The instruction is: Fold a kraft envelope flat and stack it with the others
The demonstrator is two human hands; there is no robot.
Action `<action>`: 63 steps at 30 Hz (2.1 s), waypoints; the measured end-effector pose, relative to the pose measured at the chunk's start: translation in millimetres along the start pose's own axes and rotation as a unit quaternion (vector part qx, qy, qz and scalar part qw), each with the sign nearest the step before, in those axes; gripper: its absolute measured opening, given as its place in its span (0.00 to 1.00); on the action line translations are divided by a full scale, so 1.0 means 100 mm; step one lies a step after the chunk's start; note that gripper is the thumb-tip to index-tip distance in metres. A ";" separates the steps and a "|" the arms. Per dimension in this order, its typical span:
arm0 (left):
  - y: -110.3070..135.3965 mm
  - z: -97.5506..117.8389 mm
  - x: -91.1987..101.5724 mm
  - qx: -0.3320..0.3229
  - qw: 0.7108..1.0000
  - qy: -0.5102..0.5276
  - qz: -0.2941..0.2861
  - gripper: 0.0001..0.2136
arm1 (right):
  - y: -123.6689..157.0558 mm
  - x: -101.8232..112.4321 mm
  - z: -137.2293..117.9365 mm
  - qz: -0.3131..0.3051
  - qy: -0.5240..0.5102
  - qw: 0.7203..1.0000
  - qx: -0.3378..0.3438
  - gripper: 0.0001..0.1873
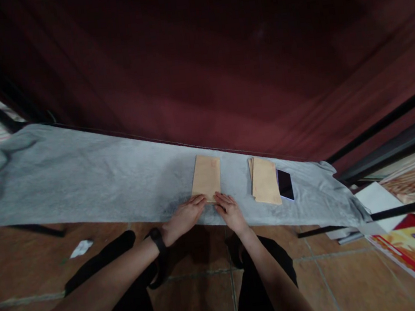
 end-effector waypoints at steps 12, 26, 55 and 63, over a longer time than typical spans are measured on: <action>-0.11 -0.06 0.08 0.040 0.999 -0.009 0.005 0.11 | -0.08 -0.07 -0.04 0.161 -0.056 0.985 -0.003 0.13; -0.22 -0.16 0.04 0.081 0.995 0.038 0.045 0.12 | -0.13 -0.09 -0.14 0.201 -0.011 0.977 -0.075 0.11; 0.06 0.08 -0.14 0.004 0.995 -0.098 0.009 0.21 | 0.24 -0.23 -0.74 0.111 0.156 0.981 -0.019 0.25; 0.07 0.11 -0.21 0.045 0.995 -0.086 0.030 0.25 | 0.24 -0.12 -0.56 0.120 0.162 0.978 -0.043 0.25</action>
Point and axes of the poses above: each hand's wrist, its own y-axis away from the middle knuckle, its own x-axis out of the back of the hand, z = x × y, the point moved 2 cm from there along -y, towards the middle knuckle, and after that the axes turned 9 degrees about y, right-handed, at the moved point
